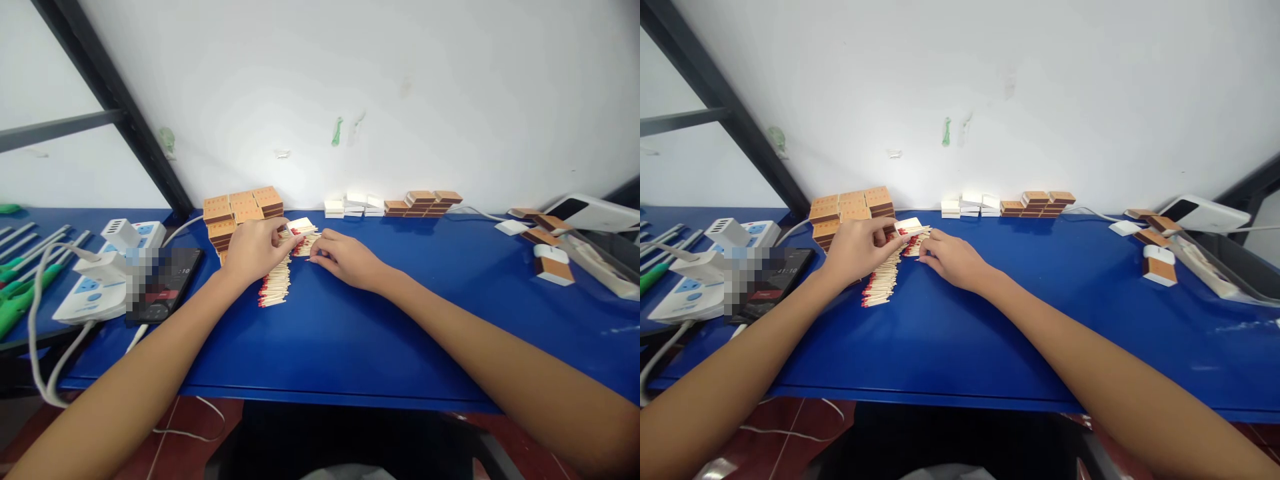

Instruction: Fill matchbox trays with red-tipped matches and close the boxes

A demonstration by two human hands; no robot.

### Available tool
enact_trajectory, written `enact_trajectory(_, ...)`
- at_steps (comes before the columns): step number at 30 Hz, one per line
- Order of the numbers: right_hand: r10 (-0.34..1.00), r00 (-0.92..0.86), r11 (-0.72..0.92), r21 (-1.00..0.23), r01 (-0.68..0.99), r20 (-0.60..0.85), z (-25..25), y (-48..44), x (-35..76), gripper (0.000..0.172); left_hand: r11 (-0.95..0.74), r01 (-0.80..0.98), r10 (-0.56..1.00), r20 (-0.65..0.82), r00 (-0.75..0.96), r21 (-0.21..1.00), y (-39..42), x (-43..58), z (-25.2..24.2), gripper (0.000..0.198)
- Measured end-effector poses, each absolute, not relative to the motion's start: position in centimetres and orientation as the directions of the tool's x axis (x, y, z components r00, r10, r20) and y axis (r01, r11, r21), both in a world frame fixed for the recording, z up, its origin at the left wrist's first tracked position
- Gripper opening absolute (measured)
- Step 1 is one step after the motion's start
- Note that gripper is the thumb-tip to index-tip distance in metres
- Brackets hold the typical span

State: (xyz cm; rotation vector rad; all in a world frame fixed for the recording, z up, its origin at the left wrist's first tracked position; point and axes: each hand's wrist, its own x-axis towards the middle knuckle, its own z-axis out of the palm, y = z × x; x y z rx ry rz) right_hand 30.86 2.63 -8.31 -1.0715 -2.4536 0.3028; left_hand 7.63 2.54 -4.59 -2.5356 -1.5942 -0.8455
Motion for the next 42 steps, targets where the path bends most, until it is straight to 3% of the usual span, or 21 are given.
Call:
enact_trajectory(6,0.762,-0.596,0.647,-0.326,0.689,0.251,-8.0,2.4,29.8,0.010,-0.483,0.842,0.819,0.465,0.337,0.240,2.6,7.7,-4.8,0.036)
enact_trajectory(16,0.752,-0.588,0.658,-0.299,0.691,0.298,-8.4,2.7,29.5,0.009,-0.476,0.847,0.821,0.465,0.331,0.237,2.7,7.7,-4.9,0.039)
enact_trajectory(24,0.806,-0.559,0.592,-0.253,0.765,0.197,-7.5,2.1,30.2,0.011,-0.485,0.843,0.824,0.444,0.352,0.234,2.3,7.9,-4.5,0.032)
enact_trajectory(31,0.809,-0.585,0.569,-0.322,0.757,0.055,-6.5,1.6,31.0,0.016,-0.502,0.834,0.819,0.436,0.373,0.228,2.5,7.8,-4.6,0.034)
enact_trajectory(34,0.811,-0.577,0.568,-0.358,0.741,0.093,-6.0,1.5,31.6,0.017,-0.526,0.818,0.808,0.439,0.393,0.234,2.6,7.7,-4.9,0.035)
enact_trajectory(42,0.779,-0.494,0.624,-0.399,0.671,0.387,-5.6,1.9,31.5,0.009,-0.682,0.706,0.715,0.380,0.587,0.192,1.9,8.3,-5.3,0.036)
